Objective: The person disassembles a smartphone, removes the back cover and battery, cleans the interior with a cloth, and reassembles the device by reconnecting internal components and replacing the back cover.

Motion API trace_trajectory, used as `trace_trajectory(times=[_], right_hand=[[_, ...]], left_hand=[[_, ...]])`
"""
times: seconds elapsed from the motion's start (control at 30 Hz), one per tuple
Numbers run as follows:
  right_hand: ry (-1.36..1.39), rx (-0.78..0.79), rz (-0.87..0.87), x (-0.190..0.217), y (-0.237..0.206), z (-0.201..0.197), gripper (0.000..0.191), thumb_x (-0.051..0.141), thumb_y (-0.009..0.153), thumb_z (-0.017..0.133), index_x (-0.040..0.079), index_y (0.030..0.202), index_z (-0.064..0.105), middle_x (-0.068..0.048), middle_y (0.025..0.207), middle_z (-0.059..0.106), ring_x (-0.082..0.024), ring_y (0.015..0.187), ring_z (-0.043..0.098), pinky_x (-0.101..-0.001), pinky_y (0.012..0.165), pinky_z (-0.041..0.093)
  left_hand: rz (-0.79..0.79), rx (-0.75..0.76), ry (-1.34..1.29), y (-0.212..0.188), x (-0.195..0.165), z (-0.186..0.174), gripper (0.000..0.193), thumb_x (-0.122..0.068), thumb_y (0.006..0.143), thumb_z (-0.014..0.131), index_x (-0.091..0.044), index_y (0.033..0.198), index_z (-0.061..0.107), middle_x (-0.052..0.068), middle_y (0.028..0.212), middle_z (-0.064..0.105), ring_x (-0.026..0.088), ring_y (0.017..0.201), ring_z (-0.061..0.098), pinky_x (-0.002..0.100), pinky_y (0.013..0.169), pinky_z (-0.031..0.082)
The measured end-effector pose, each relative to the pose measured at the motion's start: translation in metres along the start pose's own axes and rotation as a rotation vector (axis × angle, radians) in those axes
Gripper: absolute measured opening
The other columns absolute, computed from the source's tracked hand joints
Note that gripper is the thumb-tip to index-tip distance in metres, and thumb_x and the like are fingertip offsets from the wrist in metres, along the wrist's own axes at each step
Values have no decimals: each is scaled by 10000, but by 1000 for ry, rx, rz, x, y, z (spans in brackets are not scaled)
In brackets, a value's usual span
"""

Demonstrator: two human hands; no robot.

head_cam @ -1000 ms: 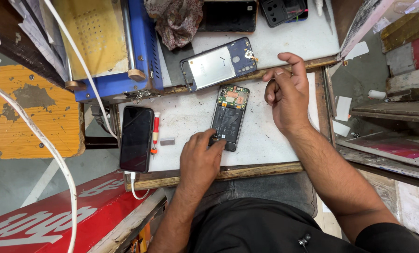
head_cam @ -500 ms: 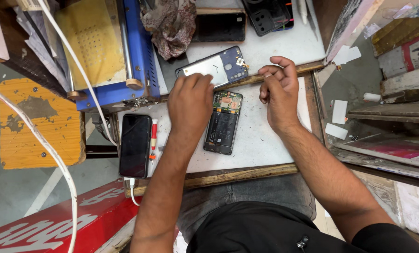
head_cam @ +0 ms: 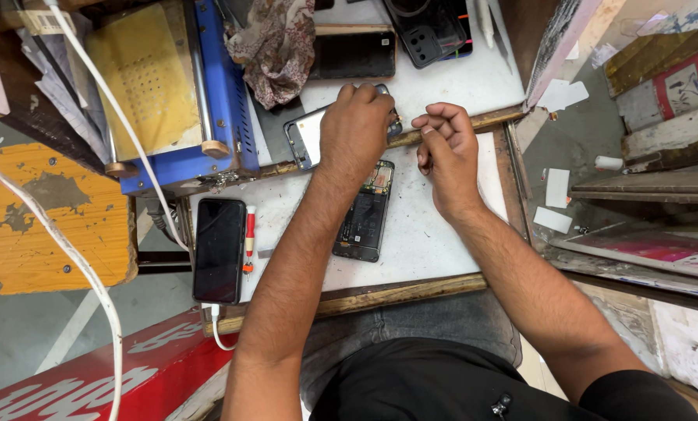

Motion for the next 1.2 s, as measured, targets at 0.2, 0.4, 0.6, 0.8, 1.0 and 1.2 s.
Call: trace_trajectory(times=[0.2,0.4,0.6,0.8,1.0,1.2], right_hand=[[-64,29,-6,3,-4,4,184,32,1044,521,49,1227,527,-64,1114,667,-19,635,507,-177,477,423],[-45,61,19,5,-7,9,151,48,1050,538,59,1199,552,-45,1072,669,-18,626,500,-170,481,411],[-90,79,63,4,-12,14,132,59,1037,544,66,1167,567,-35,1056,685,-17,624,503,-164,475,397],[-139,94,54,2,-13,13,105,66,1034,542,66,1127,591,-32,1036,695,-18,624,511,-164,477,406],[-275,187,-139,2,-17,17,144,59,1037,637,27,1177,639,-31,1070,701,-32,773,602,-181,646,547],[-559,375,-68,-7,-28,31,123,140,999,699,53,1086,707,8,883,714,-22,720,615,-190,608,528]], left_hand=[[-8,53,84,2,-1,1,225,-229,854,793,-73,1013,763,78,1069,700,245,1022,631,389,808,573],[2,73,21,4,2,-6,233,-233,839,804,-100,1026,763,62,1098,704,251,1031,637,390,808,574],[-23,80,-73,4,8,-10,179,-238,848,793,-129,988,774,29,1076,715,252,1052,636,403,858,561],[-27,-47,-99,3,7,-13,88,-172,921,741,-122,983,779,43,1008,732,260,998,673,411,840,574],[-154,-250,-582,-44,0,-27,136,-136,975,719,-60,1085,745,72,969,763,194,820,763,344,699,608],[-600,27,-1086,-108,12,-13,174,-137,1006,681,-17,1129,707,62,897,779,104,766,705,254,588,544]])
Point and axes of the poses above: each hand's wrist, its own y-axis towards the middle knuckle, its own z-axis out of the palm, x = y × z, the point moved 3 cm from there along y, towards the middle knuckle
